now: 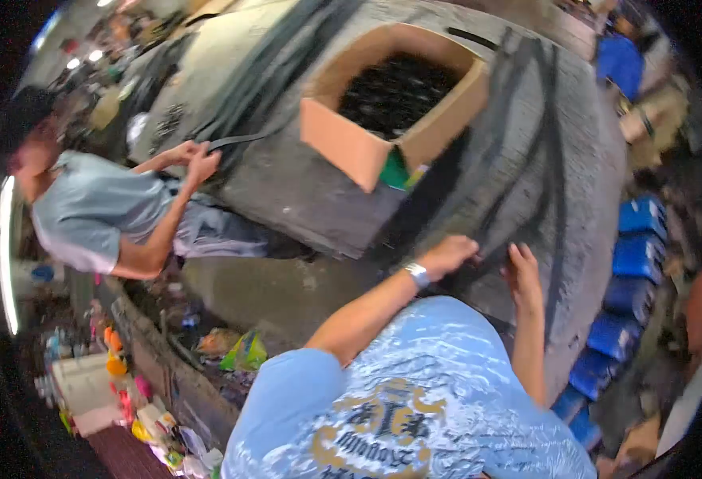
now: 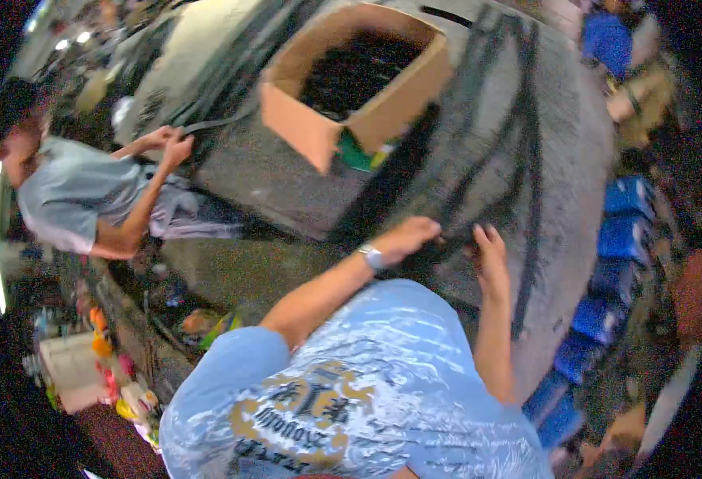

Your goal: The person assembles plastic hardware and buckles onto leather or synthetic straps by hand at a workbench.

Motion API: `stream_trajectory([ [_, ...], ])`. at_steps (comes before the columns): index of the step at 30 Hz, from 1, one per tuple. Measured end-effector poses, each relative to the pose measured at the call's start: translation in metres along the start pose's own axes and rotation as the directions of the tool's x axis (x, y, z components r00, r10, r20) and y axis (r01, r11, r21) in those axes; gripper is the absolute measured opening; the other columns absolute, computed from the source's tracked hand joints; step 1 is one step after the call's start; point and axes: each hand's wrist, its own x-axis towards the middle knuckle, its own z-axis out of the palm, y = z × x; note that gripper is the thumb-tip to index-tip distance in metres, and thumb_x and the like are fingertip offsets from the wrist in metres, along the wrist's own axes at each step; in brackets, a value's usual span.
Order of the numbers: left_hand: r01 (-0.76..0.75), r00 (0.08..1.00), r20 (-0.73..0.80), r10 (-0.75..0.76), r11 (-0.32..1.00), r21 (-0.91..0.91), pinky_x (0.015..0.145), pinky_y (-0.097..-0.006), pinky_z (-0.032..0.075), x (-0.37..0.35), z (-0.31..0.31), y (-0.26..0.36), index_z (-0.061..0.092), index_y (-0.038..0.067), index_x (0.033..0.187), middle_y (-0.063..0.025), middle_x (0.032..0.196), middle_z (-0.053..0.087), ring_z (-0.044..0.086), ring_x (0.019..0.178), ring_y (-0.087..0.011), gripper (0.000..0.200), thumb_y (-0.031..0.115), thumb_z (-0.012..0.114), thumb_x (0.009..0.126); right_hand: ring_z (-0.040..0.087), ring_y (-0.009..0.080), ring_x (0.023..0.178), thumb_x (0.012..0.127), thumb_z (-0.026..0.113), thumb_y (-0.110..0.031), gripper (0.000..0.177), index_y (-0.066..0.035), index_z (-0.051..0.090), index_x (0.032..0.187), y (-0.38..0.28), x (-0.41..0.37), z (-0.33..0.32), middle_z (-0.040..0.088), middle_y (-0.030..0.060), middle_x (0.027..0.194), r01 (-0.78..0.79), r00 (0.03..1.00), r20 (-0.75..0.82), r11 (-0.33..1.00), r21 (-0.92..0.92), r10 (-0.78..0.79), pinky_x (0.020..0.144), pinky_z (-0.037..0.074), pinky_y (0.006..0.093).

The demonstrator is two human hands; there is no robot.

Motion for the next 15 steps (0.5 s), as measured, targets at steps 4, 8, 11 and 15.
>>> stream_trajectory([
  [4,0.155,0.987,0.080,-0.140,0.962,-0.226,0.086,-0.0332,0.051,-0.012,0.003,0.036,0.064,0.003,0.112,-0.0070,0.108,0.067,0.063,0.096,-0.0173,0.028,0.026,0.053,0.099,0.048,0.0077,0.070,0.090,0.066,-0.028,0.021,-0.012,0.053,0.096,-0.012,0.007,0.008,0.047,-0.0048,0.080,-0.020,0.998,-0.063,1.000,-0.014,0.019,0.061,0.043,0.0266],
  [8,0.324,0.940,0.246,-0.235,0.839,-0.437,0.075,-0.0378,0.057,-0.018,0.011,0.049,0.056,0.001,0.123,-0.0133,0.109,0.067,0.067,0.090,-0.0229,0.037,0.030,0.043,0.103,0.058,0.0137,0.078,0.093,0.060,-0.021,0.021,-0.005,0.056,0.106,0.007,0.022,-0.002,0.062,0.0070,0.093,0.014,0.991,0.132,0.992,-0.129,0.004,0.059,0.047,0.0272],
  [11,0.316,0.941,0.257,-0.221,0.849,-0.423,0.078,-0.0374,0.057,-0.021,-0.003,0.047,0.056,0.000,0.122,-0.0141,0.109,0.067,0.068,0.091,-0.0233,0.038,0.030,0.042,0.103,0.056,0.0123,0.068,0.093,0.059,-0.019,0.015,-0.006,0.058,0.099,0.016,0.029,0.012,0.062,0.0034,0.083,0.033,0.997,0.081,0.978,-0.206,-0.016,0.055,0.045,0.0275],
  [15,0.337,0.935,0.255,-0.246,0.841,-0.424,0.087,-0.0375,0.054,-0.018,-0.007,0.040,0.057,-0.004,0.119,-0.0139,0.109,0.067,0.067,0.094,-0.0239,0.039,0.029,0.043,0.103,0.056,0.0119,0.074,0.093,0.061,-0.021,0.018,-0.006,0.058,0.100,0.023,0.033,0.003,0.061,0.0028,0.086,0.027,0.992,0.123,0.972,-0.233,0.002,0.060,0.045,0.0284],
])
